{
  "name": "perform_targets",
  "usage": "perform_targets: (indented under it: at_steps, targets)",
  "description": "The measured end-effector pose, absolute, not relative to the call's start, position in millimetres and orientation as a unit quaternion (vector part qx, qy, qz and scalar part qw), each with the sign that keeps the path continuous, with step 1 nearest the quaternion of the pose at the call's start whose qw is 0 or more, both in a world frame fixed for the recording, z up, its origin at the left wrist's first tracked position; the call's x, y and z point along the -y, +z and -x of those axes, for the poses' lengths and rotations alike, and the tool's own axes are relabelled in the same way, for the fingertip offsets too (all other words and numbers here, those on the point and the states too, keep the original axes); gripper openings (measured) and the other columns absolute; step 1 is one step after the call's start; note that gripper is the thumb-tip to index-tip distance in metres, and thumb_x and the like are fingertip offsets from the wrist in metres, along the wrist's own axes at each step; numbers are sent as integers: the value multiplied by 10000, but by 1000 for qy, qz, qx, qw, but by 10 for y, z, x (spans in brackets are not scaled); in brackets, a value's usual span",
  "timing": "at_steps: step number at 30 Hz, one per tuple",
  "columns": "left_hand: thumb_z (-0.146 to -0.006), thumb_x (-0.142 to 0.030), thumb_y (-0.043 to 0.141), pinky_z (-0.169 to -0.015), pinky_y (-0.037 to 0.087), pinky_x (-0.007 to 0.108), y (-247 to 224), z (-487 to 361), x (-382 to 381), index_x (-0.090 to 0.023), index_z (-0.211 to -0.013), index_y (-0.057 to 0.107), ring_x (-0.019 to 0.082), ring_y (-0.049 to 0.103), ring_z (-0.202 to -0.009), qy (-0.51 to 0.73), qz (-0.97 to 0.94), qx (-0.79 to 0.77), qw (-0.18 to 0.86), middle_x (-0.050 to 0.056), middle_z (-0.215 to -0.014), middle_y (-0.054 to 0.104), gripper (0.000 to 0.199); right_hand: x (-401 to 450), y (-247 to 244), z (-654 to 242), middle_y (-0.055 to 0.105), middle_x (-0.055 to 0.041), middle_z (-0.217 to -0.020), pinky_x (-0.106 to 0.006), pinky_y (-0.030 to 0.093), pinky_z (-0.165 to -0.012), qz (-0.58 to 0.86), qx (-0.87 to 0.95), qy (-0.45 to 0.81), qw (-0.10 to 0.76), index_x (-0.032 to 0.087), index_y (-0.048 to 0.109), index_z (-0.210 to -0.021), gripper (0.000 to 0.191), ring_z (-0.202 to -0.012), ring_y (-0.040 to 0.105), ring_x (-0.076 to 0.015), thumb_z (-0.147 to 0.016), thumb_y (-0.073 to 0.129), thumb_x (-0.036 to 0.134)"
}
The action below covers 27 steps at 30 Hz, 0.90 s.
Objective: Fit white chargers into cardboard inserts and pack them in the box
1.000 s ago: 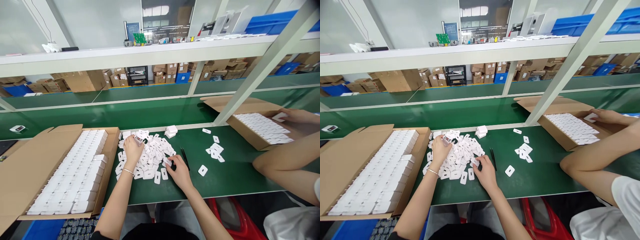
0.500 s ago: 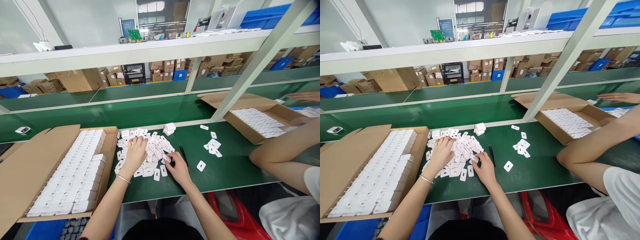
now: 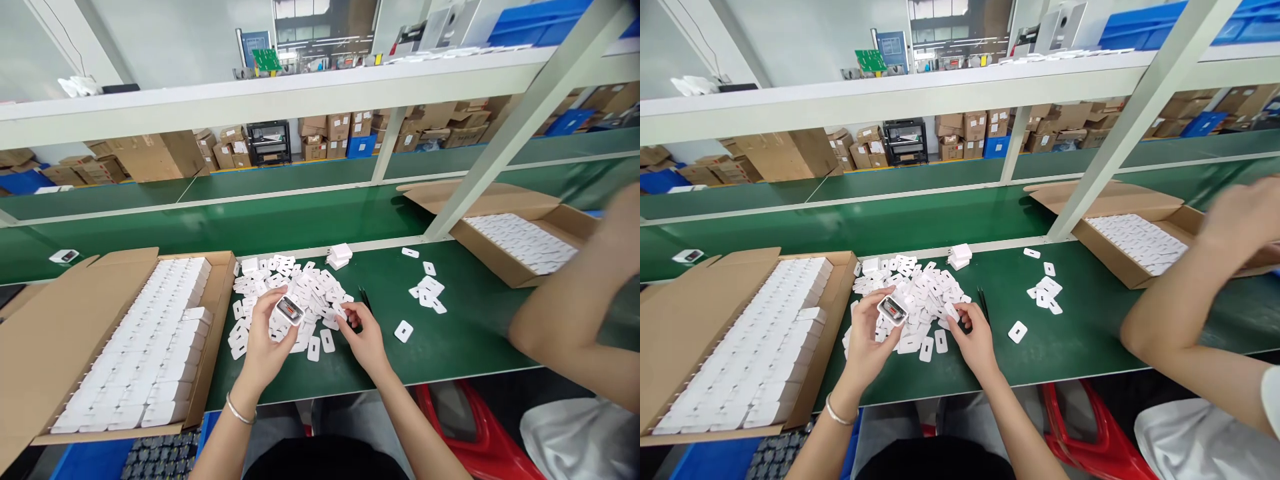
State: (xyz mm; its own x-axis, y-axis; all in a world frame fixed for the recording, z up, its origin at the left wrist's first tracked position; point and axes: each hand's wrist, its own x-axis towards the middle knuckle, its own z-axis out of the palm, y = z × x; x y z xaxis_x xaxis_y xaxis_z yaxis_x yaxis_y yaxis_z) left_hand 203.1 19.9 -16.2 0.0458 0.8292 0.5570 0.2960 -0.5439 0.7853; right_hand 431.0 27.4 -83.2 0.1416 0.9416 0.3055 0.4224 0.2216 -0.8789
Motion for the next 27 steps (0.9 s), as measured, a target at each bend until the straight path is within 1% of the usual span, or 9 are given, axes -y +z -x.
perform_targets:
  at_steps: [5,10,13,16,18,20,23,25,27]
  targets:
    - [-880,-157,701,-1140,485,531,-167,-2099,-23,-299,-1405,462,306,537,-1395,570,-667,-405,258,131,-1409,555,595,-1,-428,-4152,581,-34,-934,-348,496,-744,516,601,266,549,257,670,-1111,180,-804,553,-197,-946,657,327]
    - [-897,-140,669,-1157,448,570,-197,-2147,98,-310,-1425,486,307,518,-1387,529,-701,-421,225,122,-1419,559,584,249,-11,-3945,593,-68,-1007,-395,539,-757,468,648,236,553,292,675,-1190,257,-855,589,-226,-936,662,254]
    - [-901,-124,650,-1129,468,557,-248,-2198,145,-318,-1433,467,294,524,-1355,527,-710,-412,220,119,-1403,555,595,293,104,-3842,596,-68,-1003,-396,566,-733,457,665,238,541,302,683,-1196,278,-846,609,-226,-926,669,239]
    - [-886,-106,647,-1072,499,519,-283,-2234,176,-320,-1440,426,281,525,-1299,535,-712,-399,219,119,-1345,556,634,290,132,-3791,590,-49,-965,-367,576,-701,452,662,272,533,302,700,-1160,254,-796,605,-201,-917,675,230]
    - [-879,-114,646,-1046,501,501,-281,-2238,195,-316,-1424,418,276,517,-1259,538,-712,-398,210,116,-1294,545,624,287,127,-3785,580,-39,-956,-351,579,-698,444,659,296,530,302,705,-1149,244,-779,600,-186,-917,682,231]
    - [-907,-185,627,-1047,488,509,-263,-2238,211,-303,-1400,428,282,505,-1245,542,-709,-388,231,120,-1272,525,544,291,115,-3786,567,-34,-967,-347,583,-715,438,660,313,524,309,707,-1157,247,-780,599,-178,-922,688,236]
    - [-992,-361,525,-1004,499,500,-244,-2269,219,-285,-1338,470,284,519,-1203,573,-671,-357,307,120,-1237,533,359,310,96,-3767,536,-34,-983,-340,575,-711,439,665,301,524,319,711,-1183,269,-787,590,-172,-929,692,235]
    - [-1028,-373,469,-955,512,444,-251,-2323,212,-284,-1255,509,252,545,-1134,617,-615,-368,326,94,-1172,555,246,322,79,-3739,511,-34,-976,-336,560,-688,438,668,280,533,327,710,-1218,305,-780,575,-171,-931,687,228]
    - [-1044,-318,457,-931,508,392,-270,-2389,202,-276,-1176,529,217,562,-1075,653,-552,-403,326,69,-1111,567,156,322,44,-3713,509,-44,-1007,-354,567,-730,434,672,287,527,341,706,-1257,354,-833,582,-187,-920,692,233]
